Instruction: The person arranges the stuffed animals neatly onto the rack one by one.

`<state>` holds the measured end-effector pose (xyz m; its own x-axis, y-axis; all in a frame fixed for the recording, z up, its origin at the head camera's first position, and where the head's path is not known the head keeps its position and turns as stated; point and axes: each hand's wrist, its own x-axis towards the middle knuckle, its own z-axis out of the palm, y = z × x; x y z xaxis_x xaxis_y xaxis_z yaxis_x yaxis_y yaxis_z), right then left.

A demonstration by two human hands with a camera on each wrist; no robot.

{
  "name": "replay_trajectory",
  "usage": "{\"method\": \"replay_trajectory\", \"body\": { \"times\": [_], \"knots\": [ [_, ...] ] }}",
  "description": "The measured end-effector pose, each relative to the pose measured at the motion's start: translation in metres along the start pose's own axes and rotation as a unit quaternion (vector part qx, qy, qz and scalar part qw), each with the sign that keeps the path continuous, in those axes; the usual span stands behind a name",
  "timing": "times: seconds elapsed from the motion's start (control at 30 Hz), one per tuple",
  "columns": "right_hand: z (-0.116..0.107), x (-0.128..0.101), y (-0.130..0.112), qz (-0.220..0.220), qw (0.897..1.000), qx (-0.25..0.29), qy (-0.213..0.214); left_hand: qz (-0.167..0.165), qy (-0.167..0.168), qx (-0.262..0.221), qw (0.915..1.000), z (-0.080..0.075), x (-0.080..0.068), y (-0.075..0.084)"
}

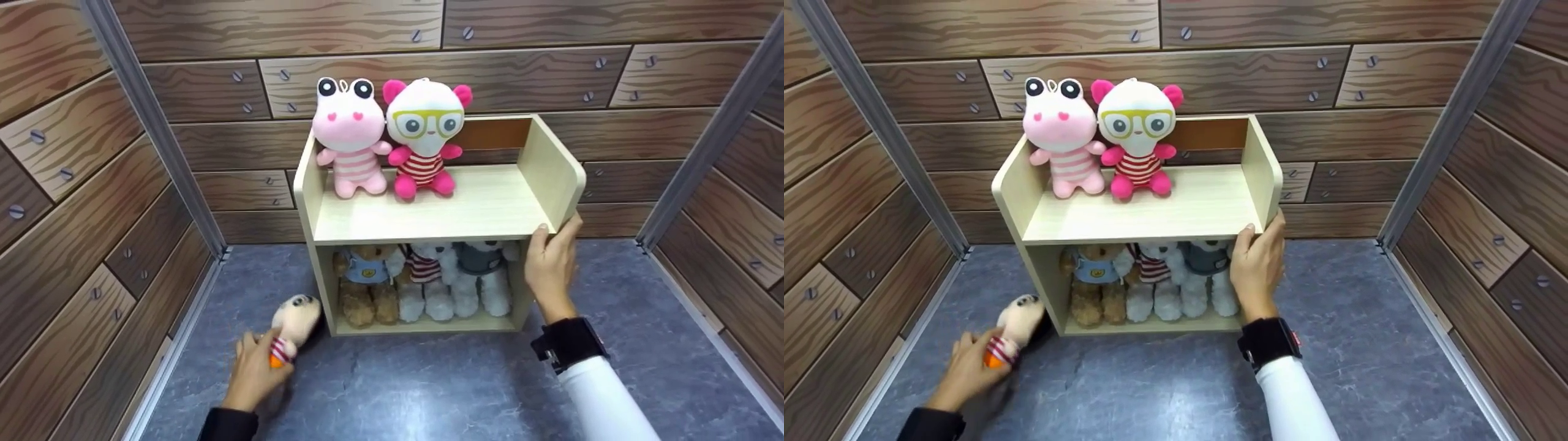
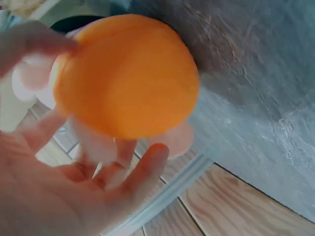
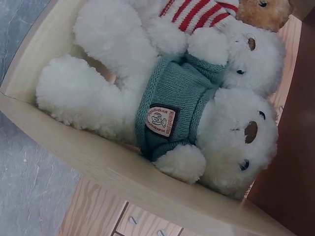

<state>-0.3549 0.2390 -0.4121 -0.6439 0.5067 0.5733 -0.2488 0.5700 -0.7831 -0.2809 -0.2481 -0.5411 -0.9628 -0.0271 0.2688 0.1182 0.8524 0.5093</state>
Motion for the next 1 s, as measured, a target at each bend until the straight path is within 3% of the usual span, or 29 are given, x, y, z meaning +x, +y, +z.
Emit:
{"method": "replay_trajectory", "body": {
  "times": [0.13, 0.23, 0.4, 0.53, 0.73, 1.0],
  "knots": [
    [0.001, 0.001, -0.001, 0.01, 1.0, 0.004, -0.01, -0.012, 0.005, -0.028, 0.9995, -0.001, 0.005, 0.003],
    [0.001, 0.0, -0.002, 0.022, 1.0, 0.002, -0.014, -0.049, 0.008, -0.02, 0.9986, 0.001, 0.011, 0.003],
    [0.001, -0.002, -0.003, 0.041, 0.999, -0.001, -0.022, -0.12, -0.042, 0.001, 0.9919, 0.006, 0.018, 0.002],
    [0.002, -0.003, -0.003, 0.037, 0.999, 0.004, -0.019, -0.139, -0.051, 0.018, 0.9888, 0.009, 0.019, 0.005],
    [0.002, -0.003, -0.004, 0.034, 0.999, 0.015, -0.014, -0.156, -0.012, 0.007, 0.9877, 0.006, 0.007, 0.009],
    [-0.002, -0.002, -0.004, 0.045, 0.999, 0.017, -0.018, -0.194, 0.031, -0.035, 0.9799, 0.002, -0.027, 0.028]
  ]
}}
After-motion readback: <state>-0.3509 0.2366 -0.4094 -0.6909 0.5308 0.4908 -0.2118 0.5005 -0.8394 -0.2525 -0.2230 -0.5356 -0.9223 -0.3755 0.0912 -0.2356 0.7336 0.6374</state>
